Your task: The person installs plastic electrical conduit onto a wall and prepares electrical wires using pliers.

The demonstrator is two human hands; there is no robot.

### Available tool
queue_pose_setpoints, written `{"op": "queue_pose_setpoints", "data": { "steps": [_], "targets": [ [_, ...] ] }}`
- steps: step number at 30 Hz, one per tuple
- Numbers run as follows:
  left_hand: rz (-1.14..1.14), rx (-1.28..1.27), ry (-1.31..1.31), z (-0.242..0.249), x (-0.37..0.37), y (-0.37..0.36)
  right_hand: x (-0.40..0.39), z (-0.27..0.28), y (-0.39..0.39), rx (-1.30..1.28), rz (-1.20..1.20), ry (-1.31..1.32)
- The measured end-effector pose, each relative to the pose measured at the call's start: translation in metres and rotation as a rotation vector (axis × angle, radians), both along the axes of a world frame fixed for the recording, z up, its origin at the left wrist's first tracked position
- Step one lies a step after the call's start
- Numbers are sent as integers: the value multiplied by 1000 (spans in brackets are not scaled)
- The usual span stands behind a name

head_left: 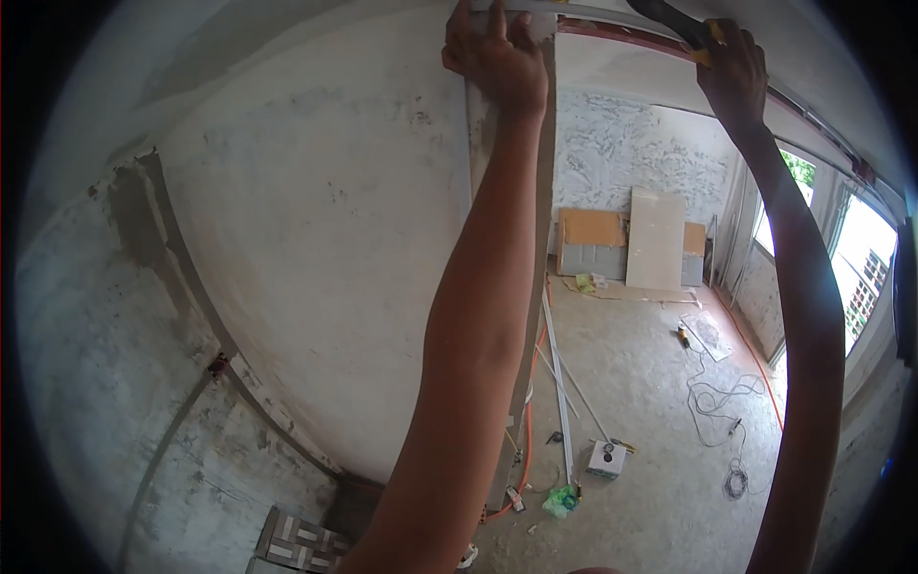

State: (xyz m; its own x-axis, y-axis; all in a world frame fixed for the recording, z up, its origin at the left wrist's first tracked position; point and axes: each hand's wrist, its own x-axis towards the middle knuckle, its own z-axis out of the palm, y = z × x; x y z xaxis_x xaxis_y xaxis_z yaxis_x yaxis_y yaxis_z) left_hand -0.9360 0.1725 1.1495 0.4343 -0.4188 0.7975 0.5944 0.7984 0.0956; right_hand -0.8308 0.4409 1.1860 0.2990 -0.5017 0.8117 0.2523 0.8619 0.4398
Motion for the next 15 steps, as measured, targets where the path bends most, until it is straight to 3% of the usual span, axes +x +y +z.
{"op": "queue_pose_setpoints", "data": {
  "steps": [3, 6, 15],
  "targets": [
    [16, -25, -31, -2, 3, 1, -4, 1, -3, -22, 2, 37],
    [-46, -6, 112, 2, -1, 4, -3, -1, -7, -53, -7, 92],
    [26, -40, 39, 2, -4, 5, 0, 1, -2, -30, -5, 110]
  ]
}}
